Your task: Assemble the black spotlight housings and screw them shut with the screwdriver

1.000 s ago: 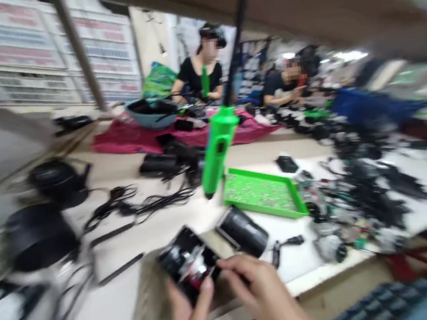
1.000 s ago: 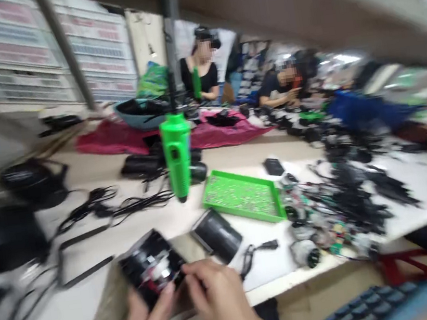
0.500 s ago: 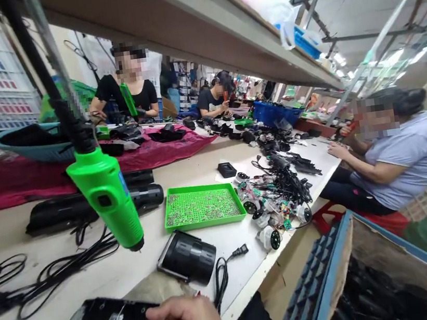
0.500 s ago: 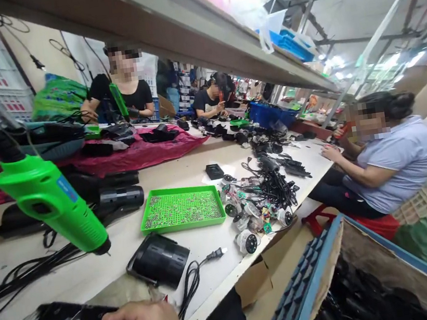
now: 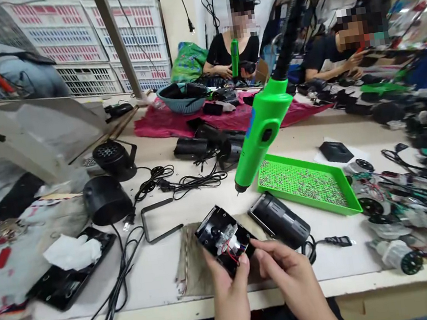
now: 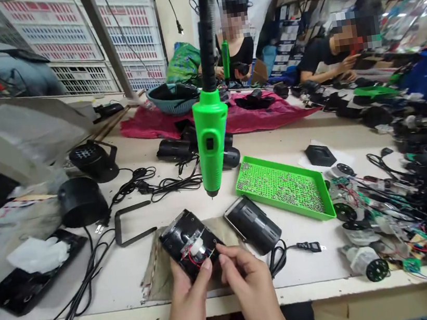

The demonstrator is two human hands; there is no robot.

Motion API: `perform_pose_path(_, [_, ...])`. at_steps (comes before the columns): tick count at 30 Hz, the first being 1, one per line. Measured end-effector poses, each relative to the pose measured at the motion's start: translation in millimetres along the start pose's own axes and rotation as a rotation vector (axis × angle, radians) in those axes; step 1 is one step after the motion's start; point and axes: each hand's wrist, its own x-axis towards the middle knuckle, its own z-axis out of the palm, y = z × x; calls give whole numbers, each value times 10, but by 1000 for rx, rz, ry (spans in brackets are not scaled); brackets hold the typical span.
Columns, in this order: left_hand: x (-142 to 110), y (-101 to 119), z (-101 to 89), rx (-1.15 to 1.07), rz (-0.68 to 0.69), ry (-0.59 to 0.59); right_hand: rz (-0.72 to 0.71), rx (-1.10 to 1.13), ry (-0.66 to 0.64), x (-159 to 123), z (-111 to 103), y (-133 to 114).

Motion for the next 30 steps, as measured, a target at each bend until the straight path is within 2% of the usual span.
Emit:
perform_pose_path(3, [-31, 20, 44, 9, 44, 51, -218, -274, -1, 10, -101, -73])
perform_pose_path(8, [-48, 91, 82, 60, 18, 42, -585, -880, -182, 129, -308, -324])
perform_pose_path(10, [-38, 97, 78, 79, 14, 45, -661, -986, -201, 156, -290, -366])
perform_pose_path(12, [-24, 95, 69, 57, 7, 46, -703, -1017, -159, 135, -222, -356])
perform_pose_path(14, [-19, 100, 56, 27, 7, 39, -716, -980, -103, 77, -167, -325])
perform_pose_path(16, [-28, 121, 40, 45, 10, 12, -680, -883, -105, 23, -195, -306])
perform_pose_path(19, [-58, 175, 24, 110, 22, -33, -536, -750, -96, 51, -425, -282])
perform_pose_path(23, [-99, 240, 44, 33, -15, -65, -392, -927, 70, 261, -795, -70])
perform_pose_path(27, [-144, 304, 64, -81, -78, -129, -326, -969, -40, 397, -888, 233])
perform_pose_path(30, [-170, 348, 39, -172, -112, -200, -335, -968, -42, 411, -915, 313])
